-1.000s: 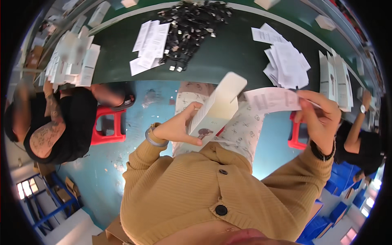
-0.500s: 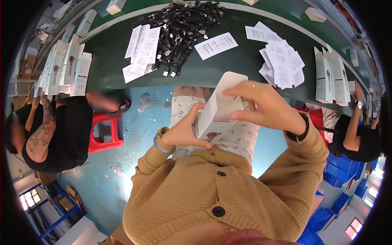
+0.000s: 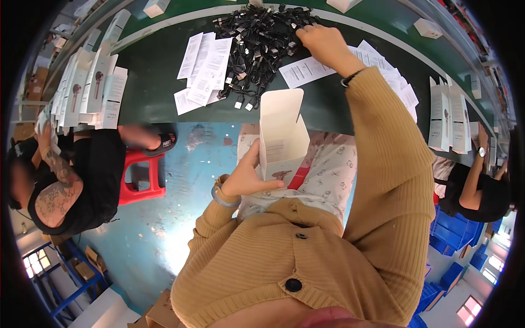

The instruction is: Packaging manuals and electronic cables into white boxes on an assembly line.

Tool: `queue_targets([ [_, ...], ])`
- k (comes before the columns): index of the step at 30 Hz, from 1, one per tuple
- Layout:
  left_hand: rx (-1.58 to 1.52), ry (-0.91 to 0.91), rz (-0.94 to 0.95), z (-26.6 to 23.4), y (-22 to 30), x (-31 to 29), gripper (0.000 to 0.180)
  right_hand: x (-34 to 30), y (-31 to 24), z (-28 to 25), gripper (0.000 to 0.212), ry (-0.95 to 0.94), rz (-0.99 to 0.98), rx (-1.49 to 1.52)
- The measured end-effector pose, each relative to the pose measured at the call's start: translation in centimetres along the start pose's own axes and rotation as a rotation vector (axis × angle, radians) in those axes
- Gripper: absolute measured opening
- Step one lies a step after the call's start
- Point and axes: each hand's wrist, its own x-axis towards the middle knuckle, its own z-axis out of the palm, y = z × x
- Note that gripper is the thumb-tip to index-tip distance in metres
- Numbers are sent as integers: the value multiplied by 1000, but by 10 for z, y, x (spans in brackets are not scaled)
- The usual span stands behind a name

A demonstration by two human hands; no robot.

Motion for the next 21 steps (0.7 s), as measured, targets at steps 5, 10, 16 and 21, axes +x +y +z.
queue_targets([
  [5,-61,0,-22,-4,-1,9,98,-23,9,-61,15,122,71,165],
  [10,91,49,51,6,11,21,98,-83,-22,-177,14,252,-11,397],
  [16,181,-61,95,33,18,42,98,-135,-75,-211,39,8,-237,50],
  [21,-12,-135,-1,61,20,56,108,-191,-36,-220,73,222,110,608],
])
